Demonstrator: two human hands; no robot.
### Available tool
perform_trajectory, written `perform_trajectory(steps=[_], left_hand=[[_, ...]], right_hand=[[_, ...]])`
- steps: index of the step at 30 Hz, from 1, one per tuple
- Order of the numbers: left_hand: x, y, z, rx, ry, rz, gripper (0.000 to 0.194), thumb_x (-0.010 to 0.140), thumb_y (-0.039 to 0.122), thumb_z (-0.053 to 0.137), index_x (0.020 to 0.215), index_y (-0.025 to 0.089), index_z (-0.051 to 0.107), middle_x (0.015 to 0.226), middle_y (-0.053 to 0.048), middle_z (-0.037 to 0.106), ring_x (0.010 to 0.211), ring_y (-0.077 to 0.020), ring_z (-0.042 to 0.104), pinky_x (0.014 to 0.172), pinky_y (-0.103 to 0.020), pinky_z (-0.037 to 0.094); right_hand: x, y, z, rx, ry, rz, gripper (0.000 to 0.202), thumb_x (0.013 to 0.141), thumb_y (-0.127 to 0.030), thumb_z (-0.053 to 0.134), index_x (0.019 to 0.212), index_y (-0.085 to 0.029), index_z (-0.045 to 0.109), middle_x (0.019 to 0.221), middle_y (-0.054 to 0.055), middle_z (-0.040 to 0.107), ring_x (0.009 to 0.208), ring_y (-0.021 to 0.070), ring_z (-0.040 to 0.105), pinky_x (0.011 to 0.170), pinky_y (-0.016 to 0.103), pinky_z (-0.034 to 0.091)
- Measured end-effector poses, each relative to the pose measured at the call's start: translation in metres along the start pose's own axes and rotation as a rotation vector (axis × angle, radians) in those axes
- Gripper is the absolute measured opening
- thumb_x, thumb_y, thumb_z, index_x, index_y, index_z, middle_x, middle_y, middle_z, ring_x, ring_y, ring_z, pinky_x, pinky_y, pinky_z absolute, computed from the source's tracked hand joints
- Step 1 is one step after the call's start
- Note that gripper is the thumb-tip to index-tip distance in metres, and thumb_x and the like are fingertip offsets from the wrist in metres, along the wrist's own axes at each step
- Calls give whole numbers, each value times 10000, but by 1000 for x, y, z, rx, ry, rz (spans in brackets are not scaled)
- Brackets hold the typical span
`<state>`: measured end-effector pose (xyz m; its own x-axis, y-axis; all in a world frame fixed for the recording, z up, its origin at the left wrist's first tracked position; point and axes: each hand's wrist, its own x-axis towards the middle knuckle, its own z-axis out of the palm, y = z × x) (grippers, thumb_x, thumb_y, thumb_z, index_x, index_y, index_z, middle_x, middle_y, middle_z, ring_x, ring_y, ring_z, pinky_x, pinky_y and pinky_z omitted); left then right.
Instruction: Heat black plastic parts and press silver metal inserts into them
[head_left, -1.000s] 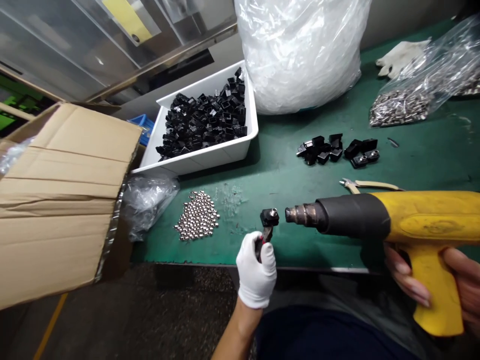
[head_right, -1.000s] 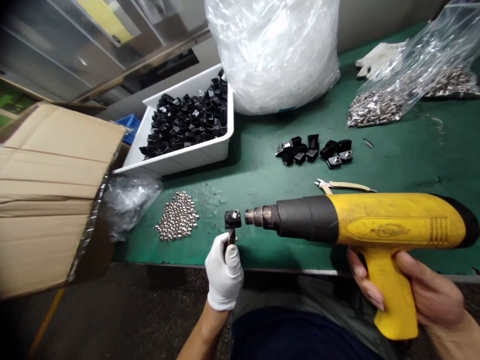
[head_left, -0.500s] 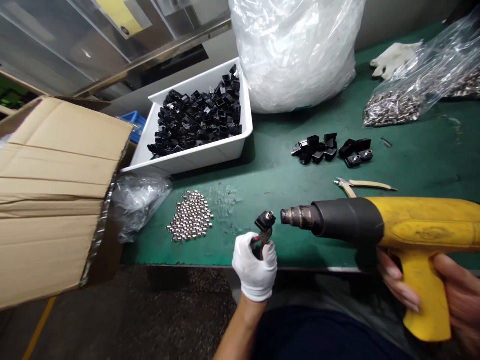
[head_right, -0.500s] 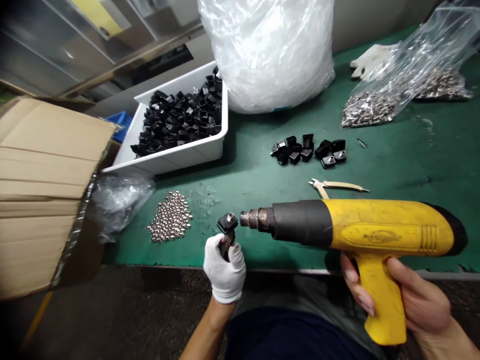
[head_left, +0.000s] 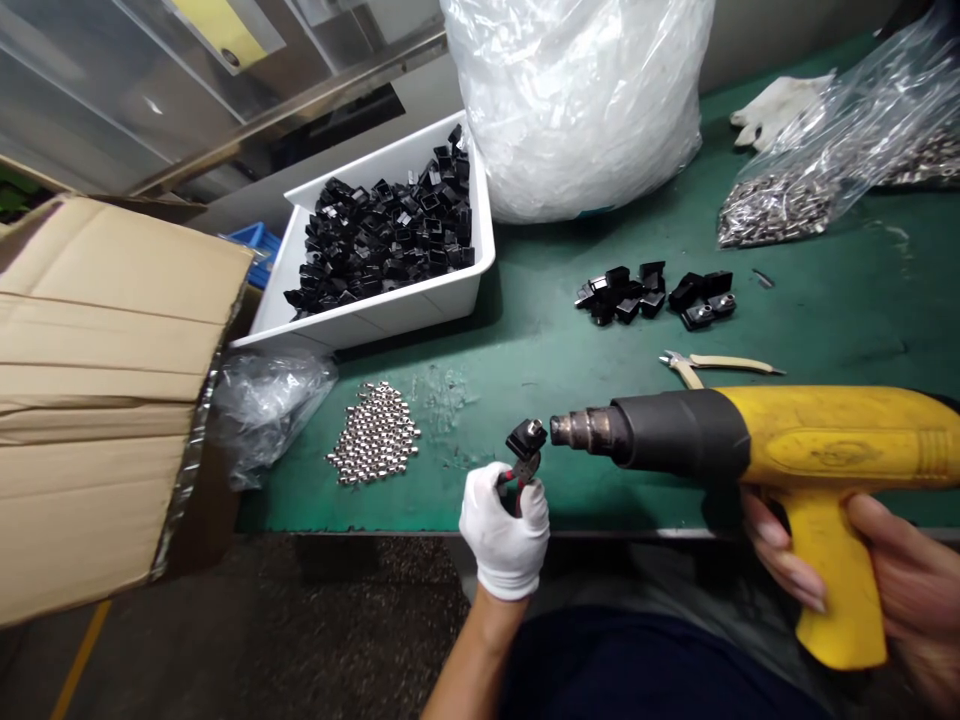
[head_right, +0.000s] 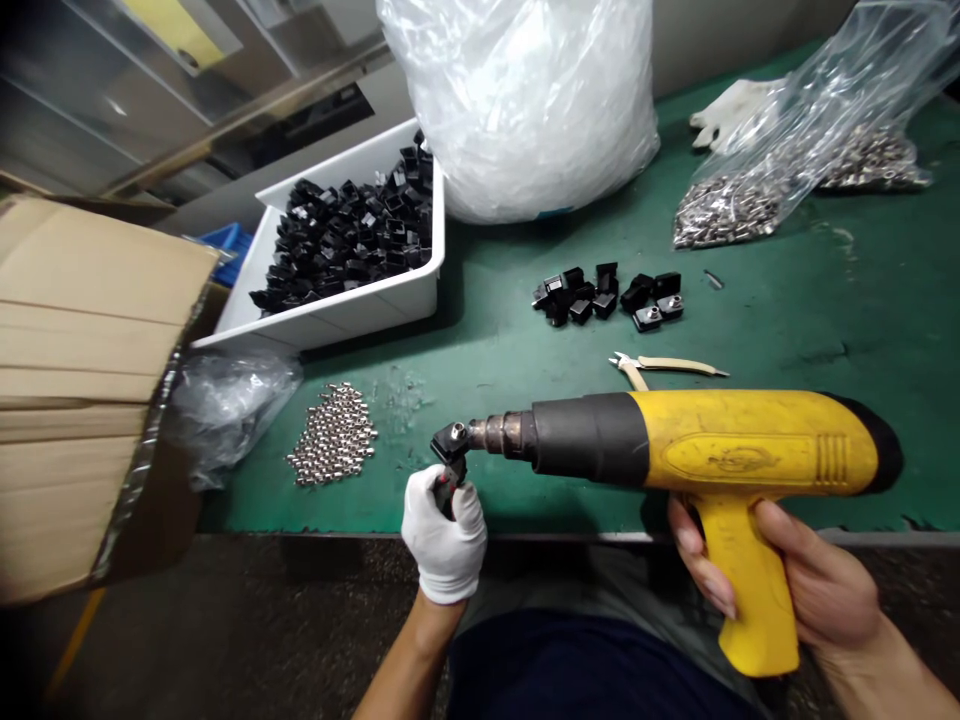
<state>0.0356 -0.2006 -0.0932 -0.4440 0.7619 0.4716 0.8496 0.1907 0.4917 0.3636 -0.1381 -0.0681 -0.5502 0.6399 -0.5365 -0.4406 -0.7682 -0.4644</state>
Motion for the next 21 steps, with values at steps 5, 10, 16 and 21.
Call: perform_trajectory(steps=[5, 10, 16, 21], left_hand=[[2, 2, 0, 10, 1, 9, 246, 909, 403, 579, 1005, 177, 572, 861, -38, 554, 782, -181, 576, 752, -302, 475], [2, 3, 0, 17, 1, 4, 250, 909, 413, 578, 1001, 181, 569, 865, -40, 558, 782, -181, 581, 753, -304, 482], [1, 2, -1, 11, -3, -9, 258, 902, 424, 583, 991, 182, 573, 857, -39, 560, 774, -183, 586, 752, -305, 486], [0, 1, -1, 13, -6, -9, 262, 903, 423, 582, 999, 179, 580, 866, -46, 573, 784, -187, 594, 759, -308, 491]], right_hand=[[2, -2, -2, -44, -68, 0, 405, 916, -537, 466, 1099, -246, 679, 917, 135, 604, 597, 207, 565, 525, 325, 482], [2, -2, 1, -45, -26, -12, 427, 908, -543, 476, 1095, -218, 681, 916, 136, 603, 577, 209, 560, 513, 337, 481], [4, -2, 1, -85, -22, -24, 440, 896, -553, 487, 1071, -202, 685, 886, 139, 596, 552, 210, 548, 488, 344, 468], [-2, -3, -2, -109, 18, -40, 448, 885, -592, 510, 1079, -219, 666, 887, 126, 597, 553, 200, 544, 487, 343, 471]])
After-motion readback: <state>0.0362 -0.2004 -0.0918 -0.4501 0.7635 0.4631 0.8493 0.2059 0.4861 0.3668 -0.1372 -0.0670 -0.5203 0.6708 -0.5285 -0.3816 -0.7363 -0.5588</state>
